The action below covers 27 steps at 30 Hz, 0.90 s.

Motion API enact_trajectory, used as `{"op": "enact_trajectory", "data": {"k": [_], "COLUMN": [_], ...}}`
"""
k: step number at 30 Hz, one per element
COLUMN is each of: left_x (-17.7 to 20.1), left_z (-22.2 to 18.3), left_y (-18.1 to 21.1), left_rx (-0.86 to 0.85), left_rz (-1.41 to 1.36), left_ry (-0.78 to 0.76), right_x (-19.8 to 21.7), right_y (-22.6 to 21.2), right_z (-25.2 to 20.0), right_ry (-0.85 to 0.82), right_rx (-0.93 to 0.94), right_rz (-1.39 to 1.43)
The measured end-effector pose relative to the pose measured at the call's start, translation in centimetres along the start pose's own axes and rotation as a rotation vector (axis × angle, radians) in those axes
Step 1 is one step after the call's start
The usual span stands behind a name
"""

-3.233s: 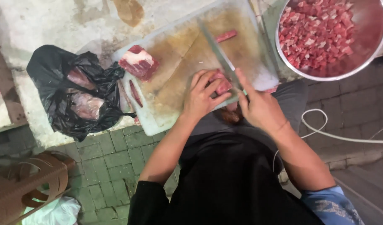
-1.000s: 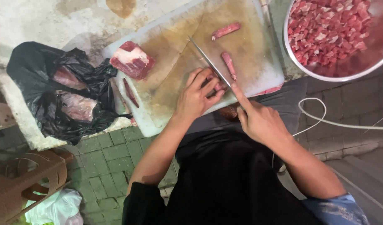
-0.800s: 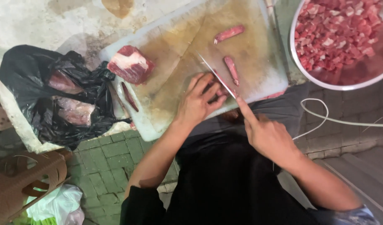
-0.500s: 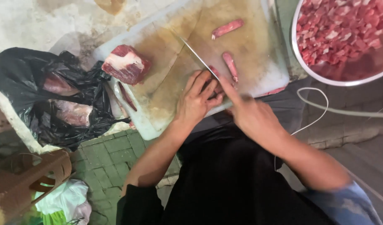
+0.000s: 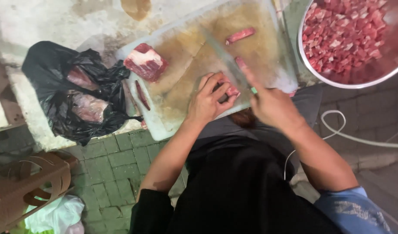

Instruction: Dicing raw meat into small cubes on a cutting board using a large kitchen knife.

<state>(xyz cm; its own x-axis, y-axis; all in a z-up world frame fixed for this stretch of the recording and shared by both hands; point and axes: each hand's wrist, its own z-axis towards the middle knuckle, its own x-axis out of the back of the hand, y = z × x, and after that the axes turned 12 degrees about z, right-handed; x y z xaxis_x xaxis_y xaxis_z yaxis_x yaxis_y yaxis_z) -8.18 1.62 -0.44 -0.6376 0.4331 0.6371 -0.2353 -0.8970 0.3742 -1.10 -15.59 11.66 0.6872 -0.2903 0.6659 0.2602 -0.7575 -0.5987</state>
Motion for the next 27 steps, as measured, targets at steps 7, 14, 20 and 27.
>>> {"op": "enact_trajectory", "data": {"k": [7,14,20,27], "left_x": [-0.2,0.1,-1.5,-3.7], "left_z": [-0.3,1.3,3.5,5.9], "left_y": [0.3,-0.1,-1.1,-3.3], "left_rx": [-0.043,-0.018,-0.160,-0.518], "left_rz": [0.039,-0.020,0.131,0.098], "left_ry": [0.029,-0.047,-0.248,-0.333], "right_x": [1.0,1.3,0.8,-1.5], "right_y": [2.2,1.2,3.7,8.9], "right_z": [-0.8,-1.0,-1.8,-2.3], "right_ry": [0.119,0.189,0.281,0.443], "right_rx": [-0.001,0.039,0.008,0.043], "right_rz": [0.176,0.262,0.325,0.422]}}
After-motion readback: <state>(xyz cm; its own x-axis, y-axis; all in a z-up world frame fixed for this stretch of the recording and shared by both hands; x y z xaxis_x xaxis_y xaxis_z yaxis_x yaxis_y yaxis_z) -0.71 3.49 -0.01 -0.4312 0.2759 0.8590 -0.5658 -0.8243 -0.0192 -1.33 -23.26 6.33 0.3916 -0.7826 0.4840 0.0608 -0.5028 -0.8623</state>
